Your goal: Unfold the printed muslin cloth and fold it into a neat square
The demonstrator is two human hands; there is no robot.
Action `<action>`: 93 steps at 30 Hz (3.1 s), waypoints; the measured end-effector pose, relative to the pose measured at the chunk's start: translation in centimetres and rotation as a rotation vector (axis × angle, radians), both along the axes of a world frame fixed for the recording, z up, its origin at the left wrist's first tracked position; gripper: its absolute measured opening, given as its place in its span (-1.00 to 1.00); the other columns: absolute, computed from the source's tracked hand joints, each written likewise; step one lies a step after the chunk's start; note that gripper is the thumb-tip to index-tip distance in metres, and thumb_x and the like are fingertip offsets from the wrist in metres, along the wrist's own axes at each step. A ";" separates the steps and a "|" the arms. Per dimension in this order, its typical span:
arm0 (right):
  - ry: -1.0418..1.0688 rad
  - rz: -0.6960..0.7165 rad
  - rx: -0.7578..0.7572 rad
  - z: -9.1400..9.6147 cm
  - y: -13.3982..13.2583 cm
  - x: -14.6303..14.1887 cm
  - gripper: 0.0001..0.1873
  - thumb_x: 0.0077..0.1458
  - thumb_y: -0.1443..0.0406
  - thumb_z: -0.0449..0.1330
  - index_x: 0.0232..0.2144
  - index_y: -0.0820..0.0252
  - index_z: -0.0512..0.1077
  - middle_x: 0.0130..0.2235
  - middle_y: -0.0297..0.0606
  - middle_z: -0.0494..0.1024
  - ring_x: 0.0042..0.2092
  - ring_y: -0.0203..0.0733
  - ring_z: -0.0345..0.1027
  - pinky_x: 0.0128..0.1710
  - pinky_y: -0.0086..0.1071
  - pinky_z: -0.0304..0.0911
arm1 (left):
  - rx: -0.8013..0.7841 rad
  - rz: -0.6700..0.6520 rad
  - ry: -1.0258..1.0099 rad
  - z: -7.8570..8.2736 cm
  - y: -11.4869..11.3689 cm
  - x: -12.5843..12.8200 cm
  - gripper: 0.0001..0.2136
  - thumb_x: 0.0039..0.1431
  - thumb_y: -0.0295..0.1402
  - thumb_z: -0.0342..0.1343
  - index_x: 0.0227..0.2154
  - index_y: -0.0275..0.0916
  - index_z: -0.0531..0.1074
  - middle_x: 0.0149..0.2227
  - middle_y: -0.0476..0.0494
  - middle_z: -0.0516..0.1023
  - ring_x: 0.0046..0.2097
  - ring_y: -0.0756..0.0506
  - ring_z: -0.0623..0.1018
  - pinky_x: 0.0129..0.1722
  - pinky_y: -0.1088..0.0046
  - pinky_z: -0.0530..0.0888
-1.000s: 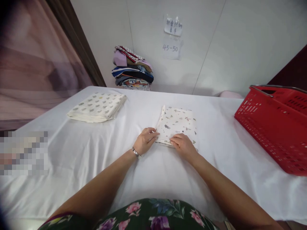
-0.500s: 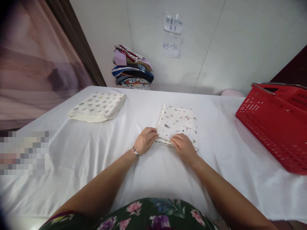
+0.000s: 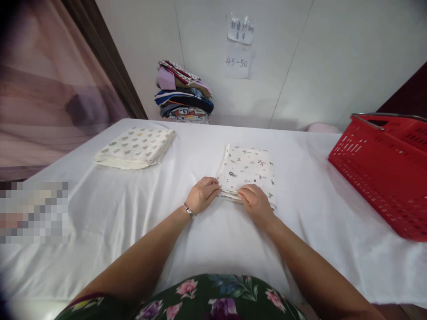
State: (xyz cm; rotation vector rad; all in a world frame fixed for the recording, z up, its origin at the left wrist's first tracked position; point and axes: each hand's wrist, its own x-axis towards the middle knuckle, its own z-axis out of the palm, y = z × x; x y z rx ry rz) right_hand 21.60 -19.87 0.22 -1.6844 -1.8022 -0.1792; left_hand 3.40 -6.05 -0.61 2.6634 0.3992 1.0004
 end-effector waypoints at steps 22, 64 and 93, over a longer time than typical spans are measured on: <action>-0.064 0.032 -0.055 0.4 -0.3 0.1 -0.79 0.19 0.31 0.01 -0.25 0.20 0.43 -0.22 -0.17 0.47 -0.21 -0.14 0.30 -0.20 -0.22 0.25 | 0.024 0.047 0.126 0.3 -0.5 -0.7 -0.81 0.24 -0.30 -0.10 -0.24 -0.14 0.41 -0.11 -0.05 0.41 -0.36 0.07 0.47 -0.42 0.56 0.38; -0.269 0.090 -0.105 -0.5 -0.8 0.6 -0.72 0.17 0.40 -0.05 -0.11 0.19 0.36 -0.14 -0.12 0.44 -0.14 -0.07 0.28 -0.19 -0.19 0.23 | 0.155 0.095 0.284 0.1 -0.7 -0.6 -0.81 0.18 -0.42 -0.05 -0.18 -0.13 0.38 -0.08 -0.01 0.47 -0.29 0.00 0.52 -0.48 0.51 0.36; 0.156 0.126 -0.703 3.6 6.4 2.8 -0.32 0.16 -0.10 -0.21 0.24 0.03 -0.02 0.30 -0.38 -0.18 0.30 -0.11 -0.40 0.25 -0.14 -0.28 | -0.070 0.110 0.308 -0.1 -0.9 -0.7 -0.78 0.10 -0.50 -0.03 -0.26 -0.12 0.44 -0.11 0.01 0.46 -0.31 0.03 0.50 -0.34 0.53 0.40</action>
